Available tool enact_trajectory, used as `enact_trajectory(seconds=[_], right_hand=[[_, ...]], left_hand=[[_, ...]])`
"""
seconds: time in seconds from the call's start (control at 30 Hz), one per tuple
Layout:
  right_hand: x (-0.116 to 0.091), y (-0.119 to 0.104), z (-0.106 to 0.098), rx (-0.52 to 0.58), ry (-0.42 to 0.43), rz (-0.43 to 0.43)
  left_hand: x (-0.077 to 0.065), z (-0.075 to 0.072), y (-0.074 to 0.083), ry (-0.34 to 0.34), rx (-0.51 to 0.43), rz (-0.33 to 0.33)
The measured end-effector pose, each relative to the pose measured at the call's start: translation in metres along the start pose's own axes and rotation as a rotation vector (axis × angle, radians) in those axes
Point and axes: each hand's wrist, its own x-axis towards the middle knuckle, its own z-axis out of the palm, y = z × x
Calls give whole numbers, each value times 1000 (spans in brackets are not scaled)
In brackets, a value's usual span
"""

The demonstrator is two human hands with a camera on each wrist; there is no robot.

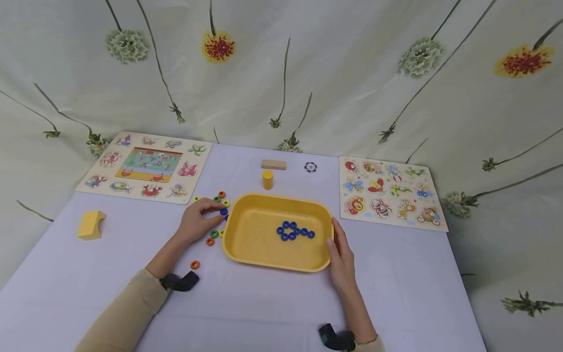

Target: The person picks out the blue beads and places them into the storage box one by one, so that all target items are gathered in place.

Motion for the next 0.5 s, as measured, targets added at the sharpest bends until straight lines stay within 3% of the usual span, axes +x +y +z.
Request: enact_trajectory(seconds=[0.3,0.4,0.5], right_hand=[[2,1,-1,-1,-9,1],[2,1,-1,5,-10,10],[2,1,-2,-2,-10,0]], left_hand=[[1,-1,6,12,21,-34],[3,-7,18,32,48,-49],[6,-14,42,69,32,-24]])
